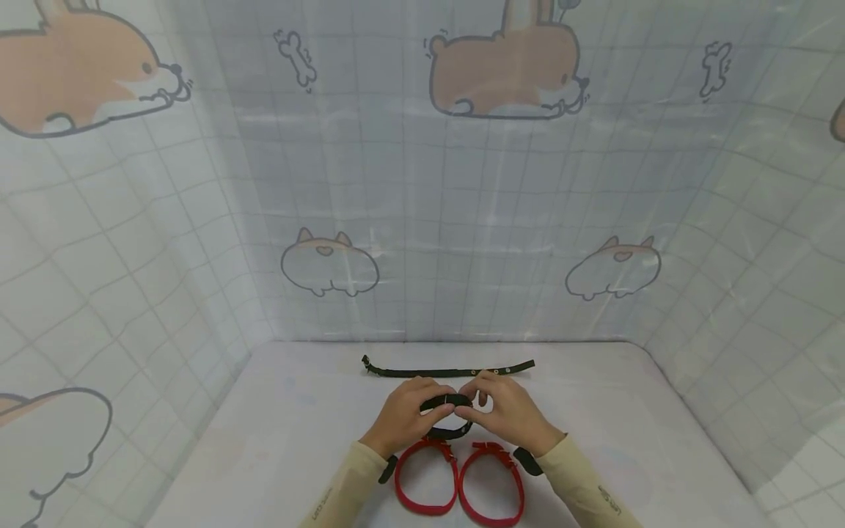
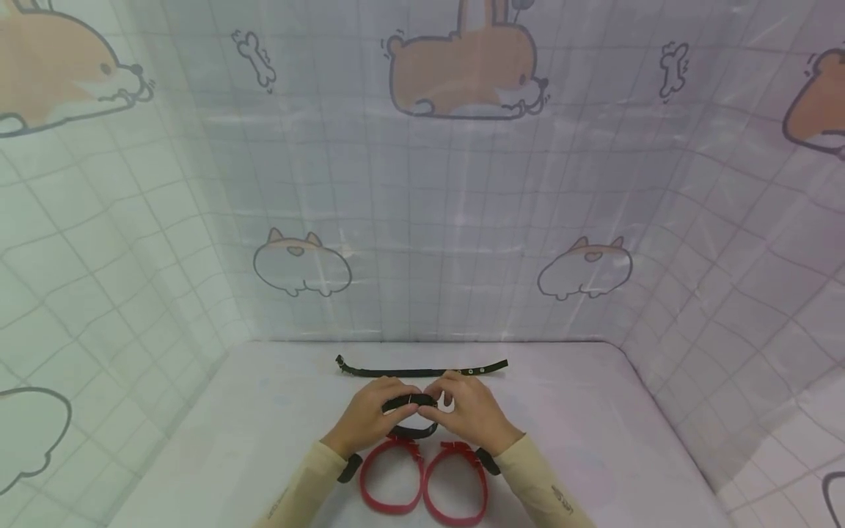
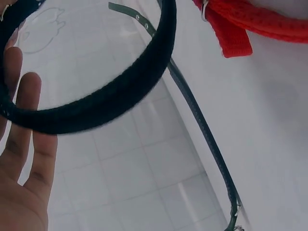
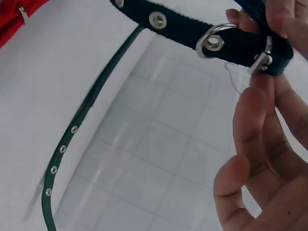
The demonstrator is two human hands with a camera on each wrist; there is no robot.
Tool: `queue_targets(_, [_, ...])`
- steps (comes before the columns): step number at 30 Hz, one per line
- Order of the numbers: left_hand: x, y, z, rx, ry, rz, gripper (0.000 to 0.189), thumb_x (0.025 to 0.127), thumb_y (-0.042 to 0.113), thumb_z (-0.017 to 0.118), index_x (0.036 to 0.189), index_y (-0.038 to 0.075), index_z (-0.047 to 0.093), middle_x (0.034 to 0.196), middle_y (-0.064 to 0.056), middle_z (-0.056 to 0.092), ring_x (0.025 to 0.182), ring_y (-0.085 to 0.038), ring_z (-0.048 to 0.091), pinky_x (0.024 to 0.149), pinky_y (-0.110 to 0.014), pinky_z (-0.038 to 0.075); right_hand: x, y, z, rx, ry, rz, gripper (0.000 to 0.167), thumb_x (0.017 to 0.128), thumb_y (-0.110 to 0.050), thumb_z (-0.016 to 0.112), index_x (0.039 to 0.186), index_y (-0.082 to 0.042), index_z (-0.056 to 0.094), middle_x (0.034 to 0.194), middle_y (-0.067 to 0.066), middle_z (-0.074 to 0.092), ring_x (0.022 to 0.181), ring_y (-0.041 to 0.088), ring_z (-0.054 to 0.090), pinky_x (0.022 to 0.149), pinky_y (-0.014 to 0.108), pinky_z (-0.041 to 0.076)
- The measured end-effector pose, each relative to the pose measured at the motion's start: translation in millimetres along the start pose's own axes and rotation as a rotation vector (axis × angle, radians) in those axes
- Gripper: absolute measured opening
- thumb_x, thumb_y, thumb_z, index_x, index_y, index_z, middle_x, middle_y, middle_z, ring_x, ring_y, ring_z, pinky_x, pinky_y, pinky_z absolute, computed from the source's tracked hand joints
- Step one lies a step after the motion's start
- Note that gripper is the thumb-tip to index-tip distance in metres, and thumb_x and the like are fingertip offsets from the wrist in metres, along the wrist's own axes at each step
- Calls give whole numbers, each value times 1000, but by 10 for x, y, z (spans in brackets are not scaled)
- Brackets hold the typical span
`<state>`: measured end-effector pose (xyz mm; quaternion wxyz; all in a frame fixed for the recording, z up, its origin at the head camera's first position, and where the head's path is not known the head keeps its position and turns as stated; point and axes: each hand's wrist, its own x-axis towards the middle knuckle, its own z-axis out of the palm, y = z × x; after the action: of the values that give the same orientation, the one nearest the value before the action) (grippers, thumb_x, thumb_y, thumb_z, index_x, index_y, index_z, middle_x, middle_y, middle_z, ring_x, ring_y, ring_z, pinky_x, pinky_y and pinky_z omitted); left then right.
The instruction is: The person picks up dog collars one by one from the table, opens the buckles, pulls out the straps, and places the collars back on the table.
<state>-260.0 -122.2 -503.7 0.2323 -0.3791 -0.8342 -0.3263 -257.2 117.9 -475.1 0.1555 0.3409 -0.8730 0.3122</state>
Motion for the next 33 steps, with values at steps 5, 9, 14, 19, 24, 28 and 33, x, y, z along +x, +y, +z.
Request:
queue_targets(5, [4,9,-2,-8,-18,-12,28,99,40,66,121,24,72,109,15,69,103,-5,60,88,-31,54,-7,-18,-14,5,27,-25,21,87,-36,81,103,-24,76,93,-17,63,75,6,56,63,22,48])
queue_targets(9, [20,8,-21,-16,12,-24,29,98,41,67,121,24,73,109,15,69,100,-4,60,84,-30,54,-14,-13,-3,66,91,-30,20,88,-34,79,105,-25,75,96,-16,65,79,6,57,65,24,50])
queue_targets(14, [38,15,-60,-8,54,-22,29,96,39,71,120,24,74,107,16,69,98,-4,60,82,-30,54,-24,-9,13,88,147,-7,20,90,-34,78,107,-25,73,95,-18,64,81,5,58,65,25,48])
queue_targets(19, [90,59,-102,10,54,10,30,94,35,74,119,18,75,104,12,70,98,-6,61,82,-30,54,-13,-17,-7,-41,185,-95,22,86,-32,83,103,-22,74,93,-14,64,78,7,57,66,25,49])
queue_targets(24, [177,105,-133,52,40,37,30,95,36,72,118,15,75,103,11,71,94,-6,62,83,-29,53,17,-32,-62,-112,171,-116,24,85,-31,85,103,-19,75,88,-9,63,73,6,55,61,20,47])
queue_targets(28, [185,110,-135,61,40,38,27,94,33,75,115,17,76,102,12,71,92,-6,61,81,-29,52,3,-19,-90,-97,134,-45,27,85,-32,84,106,-17,77,83,-12,64,71,3,55,59,20,45])
queue_targets(33, [145,87,-118,71,54,18,26,89,31,80,113,19,76,101,13,71,94,-7,61,81,-32,53,-4,-21,-110,-66,102,25,27,87,-34,82,109,-19,78,83,-18,65,70,2,56,59,21,45])
